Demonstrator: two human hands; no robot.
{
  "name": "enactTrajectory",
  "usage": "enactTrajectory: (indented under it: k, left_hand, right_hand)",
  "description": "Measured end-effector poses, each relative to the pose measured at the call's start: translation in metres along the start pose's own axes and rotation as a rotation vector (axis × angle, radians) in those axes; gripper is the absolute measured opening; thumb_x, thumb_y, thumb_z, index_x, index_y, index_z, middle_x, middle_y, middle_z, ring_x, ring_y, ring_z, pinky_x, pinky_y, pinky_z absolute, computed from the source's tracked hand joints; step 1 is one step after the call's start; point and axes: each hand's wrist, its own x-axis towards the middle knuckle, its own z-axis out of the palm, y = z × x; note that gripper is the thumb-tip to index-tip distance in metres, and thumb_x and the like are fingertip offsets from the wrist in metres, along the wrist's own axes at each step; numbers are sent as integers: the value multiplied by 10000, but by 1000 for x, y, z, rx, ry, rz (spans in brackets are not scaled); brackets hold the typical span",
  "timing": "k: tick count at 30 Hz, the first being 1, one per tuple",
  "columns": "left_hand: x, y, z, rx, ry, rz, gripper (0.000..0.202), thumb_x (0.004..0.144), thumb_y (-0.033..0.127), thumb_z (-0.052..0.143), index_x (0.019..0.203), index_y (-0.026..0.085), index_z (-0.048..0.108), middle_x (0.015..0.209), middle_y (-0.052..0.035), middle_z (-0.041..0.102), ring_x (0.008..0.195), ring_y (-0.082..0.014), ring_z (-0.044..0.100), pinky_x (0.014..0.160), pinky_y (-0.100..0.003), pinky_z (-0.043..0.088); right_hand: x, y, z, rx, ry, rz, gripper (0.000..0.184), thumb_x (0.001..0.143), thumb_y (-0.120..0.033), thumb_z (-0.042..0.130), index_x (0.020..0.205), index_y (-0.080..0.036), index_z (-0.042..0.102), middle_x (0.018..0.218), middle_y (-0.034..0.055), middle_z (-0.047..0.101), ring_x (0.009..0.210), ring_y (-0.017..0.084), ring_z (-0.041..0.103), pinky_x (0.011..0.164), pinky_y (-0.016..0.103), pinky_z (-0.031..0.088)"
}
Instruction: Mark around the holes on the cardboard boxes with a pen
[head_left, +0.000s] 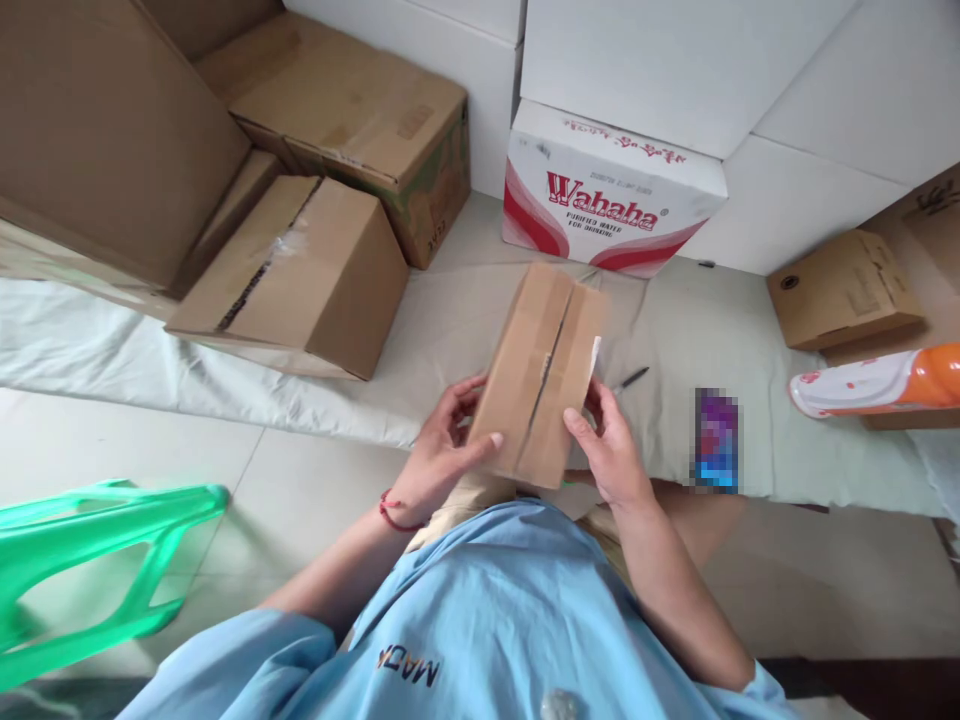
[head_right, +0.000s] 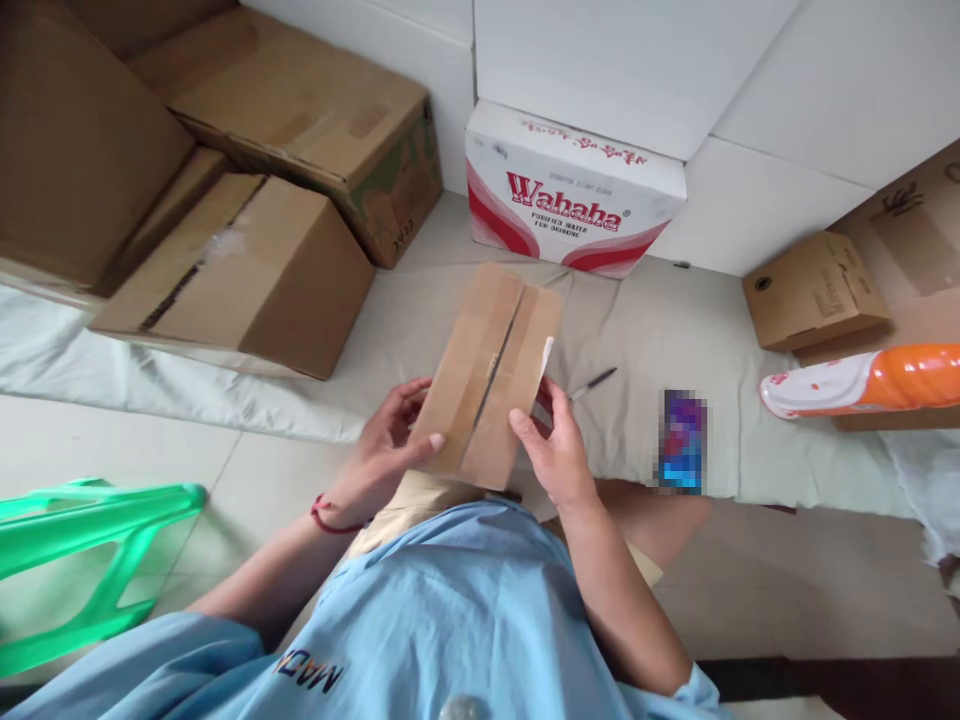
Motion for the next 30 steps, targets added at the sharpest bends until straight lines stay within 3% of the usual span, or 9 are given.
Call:
enactTrajectory:
  k: [3,6,9,11,16,21,23,27,30]
  left_hand:
    - [20,13,-19,203,248,123,765,755,525,875,1402,206,622,1366,-143,706,1259,-339,690,1066,-499,584]
    - [43,33,-33,585,515,308,609,774,416,840,1319,215,657,1345,-125,658,1298,-356,640,1189,-591,504]
    - [63,52,-35,869,681,455,590,787,313,843,1331,216,636,1390,-160,602,1407,-425,537,1251,-679,423]
    - [79,60,-30,972,740,463,628,791,264,854,1369,215,613,1471,-191,559,1456,-470,478,1242,-746,383]
    - [139,63,-17,1031,615,421,517,931,360,819,1355,150,612,1637,-223,435,1541,-497,381,1206,-796,324]
    - [177,60,-12,975,661,606,767,1008,701,633,1517,132,562,1774,-84,259,1698,-413,144,1299,-750,140]
    - [170,54,-12,958,653,696,767,970,711,681,1490,157,583,1774,-83,290,1714,-388,142,1334,-727,165]
    - [129,20,-24,913,425,689,327,998,477,679,1165,197,694,1456,-123,633,1545,-338,479,1306,-631,380]
    - [95,-15,-41,937,281,599,210,1015,399,582,978,224,692,1144,-82,730,1308,-318,657,1197,-583,497]
  right_hand:
    - [-3,7,-19,-156,106,10,687,884,-704,785,1359,-219,680,1471,170,700,1410,321,650,1140,507,597]
    - [-9,12,-39,-179,177,53,559,894,-691,781,1198,-223,759,1194,113,781,1115,269,730,1040,480,628]
    - [-19,17,-53,-142,244,63,473,892,-640,804,1103,-218,780,1024,74,773,953,228,702,948,431,632]
    - [-25,19,-58,-104,277,74,443,880,-623,820,1045,-214,779,982,68,771,916,218,692,892,398,621]
    - [-35,22,-62,-87,331,71,429,859,-612,839,962,-201,769,948,62,787,842,188,683,825,353,583]
    - [-33,6,-90,-270,384,-16,397,901,-582,793,1026,-205,788,960,65,788,843,196,704,829,363,572]
    - [-25,-11,-120,-391,494,-84,358,902,-538,791,1046,-210,800,936,64,782,831,204,713,827,372,557]
    - [19,-63,-207,-728,902,-299,201,904,-323,762,1029,-180,828,930,141,796,783,231,707,810,420,536]
    - [76,-104,-283,-1136,1031,-203,342,798,-99,829,1139,-73,829,974,223,813,820,238,721,831,449,504]
